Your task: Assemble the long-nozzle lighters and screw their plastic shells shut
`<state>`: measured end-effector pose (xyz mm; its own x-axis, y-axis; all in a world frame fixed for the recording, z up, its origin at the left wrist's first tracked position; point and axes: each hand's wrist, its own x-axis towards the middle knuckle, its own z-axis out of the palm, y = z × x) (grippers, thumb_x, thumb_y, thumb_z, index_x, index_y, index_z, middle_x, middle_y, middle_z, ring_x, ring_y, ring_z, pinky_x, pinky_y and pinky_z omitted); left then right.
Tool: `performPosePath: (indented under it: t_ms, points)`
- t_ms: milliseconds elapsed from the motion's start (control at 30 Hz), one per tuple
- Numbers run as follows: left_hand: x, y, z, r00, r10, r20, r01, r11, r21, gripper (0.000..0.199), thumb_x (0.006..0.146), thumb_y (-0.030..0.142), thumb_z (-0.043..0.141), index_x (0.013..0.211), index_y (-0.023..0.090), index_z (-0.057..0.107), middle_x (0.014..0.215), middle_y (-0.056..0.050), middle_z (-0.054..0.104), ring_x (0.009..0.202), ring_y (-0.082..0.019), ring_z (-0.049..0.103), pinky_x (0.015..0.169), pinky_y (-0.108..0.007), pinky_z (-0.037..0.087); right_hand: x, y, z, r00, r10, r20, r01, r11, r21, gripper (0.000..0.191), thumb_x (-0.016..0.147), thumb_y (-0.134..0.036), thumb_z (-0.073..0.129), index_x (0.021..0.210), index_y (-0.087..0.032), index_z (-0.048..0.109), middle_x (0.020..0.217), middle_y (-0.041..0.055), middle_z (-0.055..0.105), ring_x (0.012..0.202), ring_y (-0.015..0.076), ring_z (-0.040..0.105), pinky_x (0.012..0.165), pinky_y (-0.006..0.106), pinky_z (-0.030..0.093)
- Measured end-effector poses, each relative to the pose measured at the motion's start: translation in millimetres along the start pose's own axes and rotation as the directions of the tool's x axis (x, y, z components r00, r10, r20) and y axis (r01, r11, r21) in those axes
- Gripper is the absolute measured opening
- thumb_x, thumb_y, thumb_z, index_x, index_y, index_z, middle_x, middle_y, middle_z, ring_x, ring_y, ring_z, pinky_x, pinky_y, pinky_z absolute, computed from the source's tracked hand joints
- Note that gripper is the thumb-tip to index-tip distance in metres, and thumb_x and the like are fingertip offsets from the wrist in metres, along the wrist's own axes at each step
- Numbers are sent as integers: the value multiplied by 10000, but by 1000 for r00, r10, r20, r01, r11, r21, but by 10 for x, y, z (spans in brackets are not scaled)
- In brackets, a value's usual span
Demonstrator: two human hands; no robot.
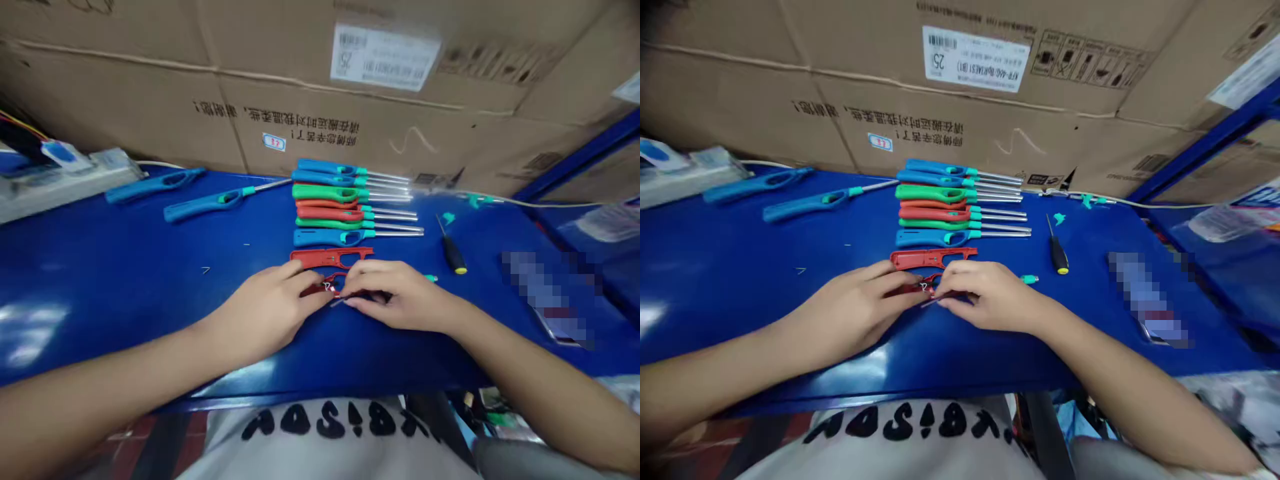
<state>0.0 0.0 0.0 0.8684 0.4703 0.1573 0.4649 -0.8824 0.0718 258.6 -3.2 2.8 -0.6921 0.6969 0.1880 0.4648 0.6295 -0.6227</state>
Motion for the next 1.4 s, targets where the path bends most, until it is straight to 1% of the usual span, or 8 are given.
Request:
performPosePath:
  t_ms: [167,267,433,567,867,1033,1200,1400]
  points:
    - [8,-10,2,1000,-3,15,3,1000,2,319,968,150,523,1237,197,687,1210,-104,687,1064,-308,621,868,-476,607,23,-4,-104,992,-125,30,123,990,68,89,895,-269,708,944,-208,749,1073,63,642,845,127,631,734,260,516]
    - [2,-15,9,1000,-8,28,9,1000,-5,379,957,134,522,1300,221,658,1239,-102,677,1088,-308,613,875,-469,602,8,169,-288,970,-54,-237,44,998,-47,78,918,-241,661,916,-210,732,993,57,656,770,133,610,649,263,491]
    - [-13,-20,16,1000,-1,27,0,1000,22,431,948,106,511,1342,225,636,1252,-109,670,1100,-310,611,869,-468,600,-203,752,-818,740,116,-662,-465,799,-381,202,884,-149,546,971,-207,719,991,98,641,807,221,608,774,389,500]
    - [-20,-20,4,999,2,42,-3,1000,30,434,958,118,508,1361,230,626,1276,-110,664,1121,-315,608,868,-468,602,-457,1151,-1095,630,391,-671,-731,589,-343,318,751,-20,510,914,-154,747,947,128,574,801,228,566,842,417,474]
    - [-20,-34,-4,999,4,46,-5,999,38,431,976,139,496,1377,243,617,1303,-105,658,1124,-306,607,873,-453,593,-557,1300,-1148,531,571,-626,-833,487,-263,80,722,-92,640,715,-168,663,775,90,573,723,211,516,751,380,412]
    - [-23,-30,-5,999,2,39,-4,999,44,438,971,131,501,1376,251,618,1309,-106,656,1128,-304,605,869,-444,590,-487,1096,-1161,523,483,-703,-812,533,-238,14,780,-198,642,787,-187,646,972,136,606,815,245,541,815,419,440]
    - [-11,-27,-6,999,-9,51,7,999,36,446,969,125,495,1381,247,612,1325,-103,642,1129,-303,596,883,-449,586,-282,740,-1029,502,511,-698,-631,768,109,159,802,-359,680,854,-228,606,772,55,599,605,191,527,622,377,470]
    - [-8,-32,-14,997,-30,69,29,999,17,448,972,129,495,1391,245,603,1281,-105,639,1077,-280,594,882,-435,583,-116,376,-777,731,634,-254,-551,767,328,316,730,-473,775,861,-231,620,605,-23,577,446,115,459,426,263,358]
